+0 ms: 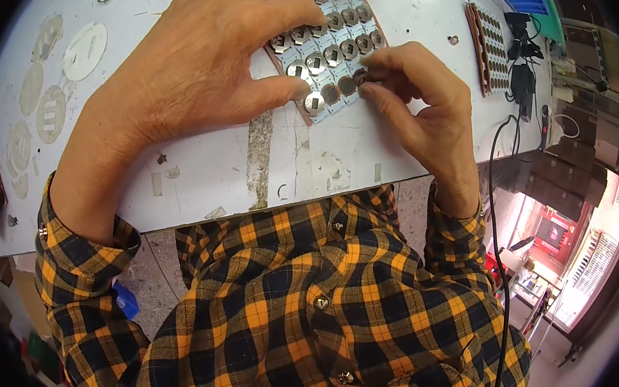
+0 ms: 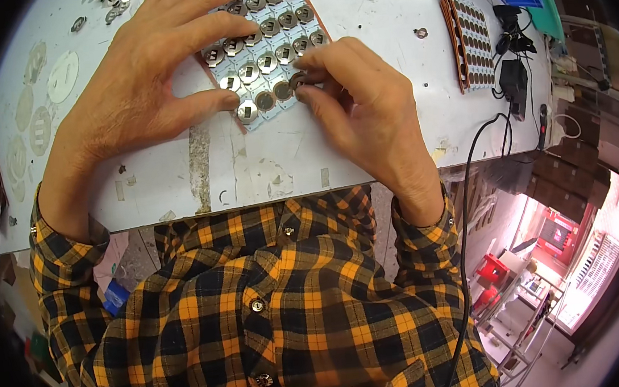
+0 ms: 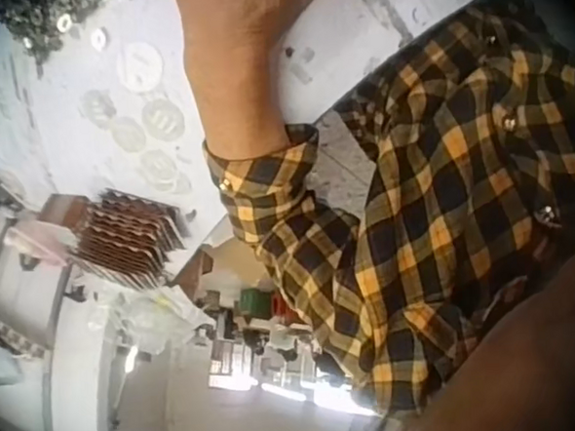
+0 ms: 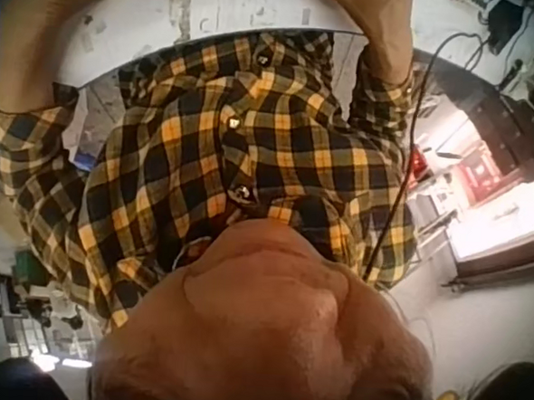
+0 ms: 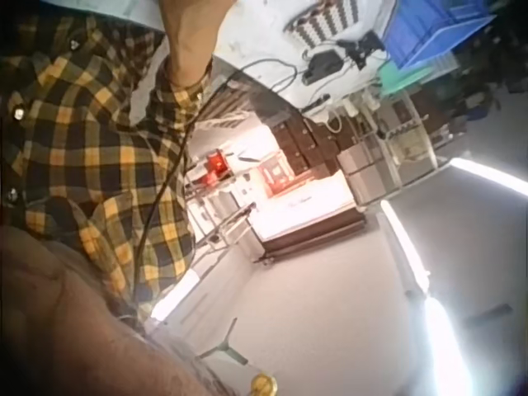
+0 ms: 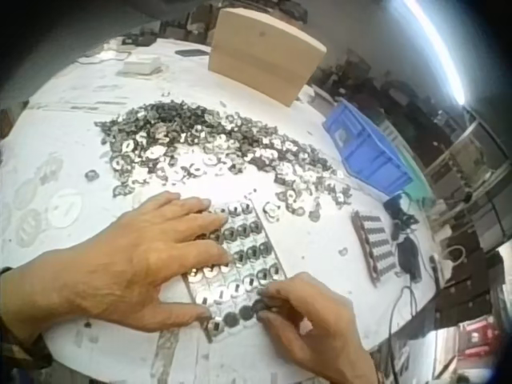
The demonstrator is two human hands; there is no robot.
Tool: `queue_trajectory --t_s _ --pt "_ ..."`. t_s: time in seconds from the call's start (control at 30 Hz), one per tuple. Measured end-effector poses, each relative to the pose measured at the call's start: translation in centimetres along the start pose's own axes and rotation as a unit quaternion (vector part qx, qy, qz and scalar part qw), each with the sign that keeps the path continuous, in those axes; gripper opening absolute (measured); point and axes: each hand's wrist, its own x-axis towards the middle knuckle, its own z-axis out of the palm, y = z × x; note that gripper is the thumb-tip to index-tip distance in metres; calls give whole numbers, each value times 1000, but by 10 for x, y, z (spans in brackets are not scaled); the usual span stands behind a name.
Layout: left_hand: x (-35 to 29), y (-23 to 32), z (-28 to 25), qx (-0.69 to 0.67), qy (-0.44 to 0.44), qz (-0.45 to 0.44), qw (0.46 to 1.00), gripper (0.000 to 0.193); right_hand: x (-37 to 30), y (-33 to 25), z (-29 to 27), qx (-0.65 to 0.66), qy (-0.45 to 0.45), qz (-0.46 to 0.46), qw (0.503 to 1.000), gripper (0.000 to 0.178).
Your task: Pick up small metal hardware components from a pile and place them individually into a grid-like tray for assembly or sorting.
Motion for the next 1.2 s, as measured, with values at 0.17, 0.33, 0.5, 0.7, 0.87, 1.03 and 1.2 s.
queue_trajectory --t_s 0.17,0.33,0.5,0.7,0.87,1.03,1.2 --pt "72 35 -40 -30 -341 -325 881 59 -4 -10 -5 25 -17 42 999 17" --pt "55 30 -32 -26 -338 -325 883 59 -6 -27 8 250 3 200 947 13" --pt "69 35 -35 -31 -335 -324 884 60 -11 -13 14 135 -5 105 985 14" --pt "3 11 -5 -11 -37 -58 998 60 -8 -23 20 73 1 103 992 11" --pt "60 29 -30 -92 -188 -218 953 60 -8 -4 15 77 -17 66 995 12" --pt "77 35 -41 -52 -354 -341 869 61 -1 -5 8 96 -42 28 994 13" --pt "62 49 -33 41 -295 -347 889 61 6 -7 3 92 -52 20 994 13"
